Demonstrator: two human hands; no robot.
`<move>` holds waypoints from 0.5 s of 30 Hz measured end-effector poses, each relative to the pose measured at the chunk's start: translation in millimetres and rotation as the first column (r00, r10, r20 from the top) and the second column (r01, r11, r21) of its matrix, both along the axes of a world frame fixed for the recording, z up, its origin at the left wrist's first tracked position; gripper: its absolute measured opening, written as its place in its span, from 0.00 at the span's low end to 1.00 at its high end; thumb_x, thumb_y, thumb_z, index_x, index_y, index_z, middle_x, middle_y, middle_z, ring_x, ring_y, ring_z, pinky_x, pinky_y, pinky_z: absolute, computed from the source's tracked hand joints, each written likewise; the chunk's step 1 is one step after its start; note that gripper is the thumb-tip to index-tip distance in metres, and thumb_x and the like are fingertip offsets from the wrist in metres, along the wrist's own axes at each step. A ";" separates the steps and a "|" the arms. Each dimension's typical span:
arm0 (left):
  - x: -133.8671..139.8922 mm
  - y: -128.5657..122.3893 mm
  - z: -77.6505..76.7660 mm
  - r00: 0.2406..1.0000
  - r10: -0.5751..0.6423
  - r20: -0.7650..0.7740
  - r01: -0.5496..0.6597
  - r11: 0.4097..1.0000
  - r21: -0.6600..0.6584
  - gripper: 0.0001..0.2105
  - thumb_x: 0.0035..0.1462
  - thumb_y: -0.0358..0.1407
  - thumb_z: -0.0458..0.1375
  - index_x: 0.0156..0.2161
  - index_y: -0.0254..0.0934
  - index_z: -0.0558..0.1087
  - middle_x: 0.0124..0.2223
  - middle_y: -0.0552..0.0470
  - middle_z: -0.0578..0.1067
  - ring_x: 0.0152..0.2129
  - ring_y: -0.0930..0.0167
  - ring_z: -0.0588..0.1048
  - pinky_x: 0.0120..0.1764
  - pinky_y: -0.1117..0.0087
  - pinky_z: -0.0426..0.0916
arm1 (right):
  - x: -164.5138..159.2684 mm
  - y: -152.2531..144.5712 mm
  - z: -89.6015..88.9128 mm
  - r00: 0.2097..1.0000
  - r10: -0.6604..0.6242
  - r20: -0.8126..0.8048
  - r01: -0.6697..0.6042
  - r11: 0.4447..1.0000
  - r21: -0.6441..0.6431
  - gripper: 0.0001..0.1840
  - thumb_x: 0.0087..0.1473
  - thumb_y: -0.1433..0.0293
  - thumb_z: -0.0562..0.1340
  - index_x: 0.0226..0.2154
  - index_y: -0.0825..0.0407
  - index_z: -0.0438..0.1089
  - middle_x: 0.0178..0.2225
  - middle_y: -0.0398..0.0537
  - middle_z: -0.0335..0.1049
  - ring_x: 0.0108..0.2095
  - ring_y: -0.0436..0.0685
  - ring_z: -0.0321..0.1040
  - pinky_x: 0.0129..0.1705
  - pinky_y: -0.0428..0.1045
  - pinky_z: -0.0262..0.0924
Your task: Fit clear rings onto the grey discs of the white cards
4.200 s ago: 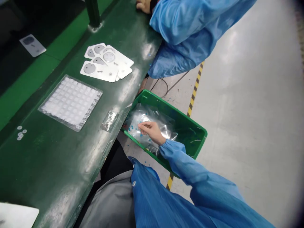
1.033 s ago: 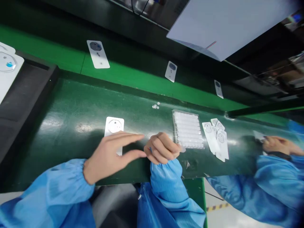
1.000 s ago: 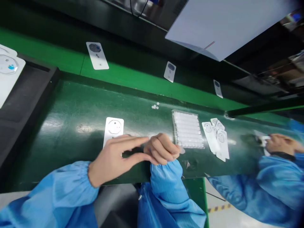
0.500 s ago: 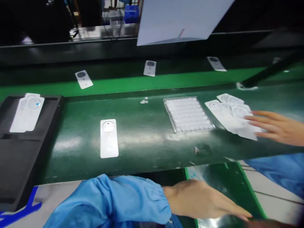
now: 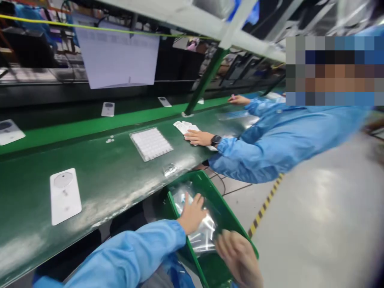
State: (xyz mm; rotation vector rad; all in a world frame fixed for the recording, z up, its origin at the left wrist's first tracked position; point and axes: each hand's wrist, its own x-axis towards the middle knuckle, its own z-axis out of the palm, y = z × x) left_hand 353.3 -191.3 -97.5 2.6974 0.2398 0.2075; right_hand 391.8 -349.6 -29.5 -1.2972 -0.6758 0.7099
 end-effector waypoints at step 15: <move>-165.8 8.5 104.6 0.773 0.319 0.549 0.031 0.844 -0.535 0.11 0.66 0.36 0.60 0.49 0.40 0.82 0.51 0.47 0.82 0.47 0.66 0.81 0.52 0.67 0.75 | -31.2 79.6 56.3 0.803 0.584 0.120 -0.536 0.796 -0.283 0.29 0.52 0.44 0.67 0.29 0.55 0.72 0.21 0.41 0.65 0.21 0.48 0.60 0.23 0.44 0.57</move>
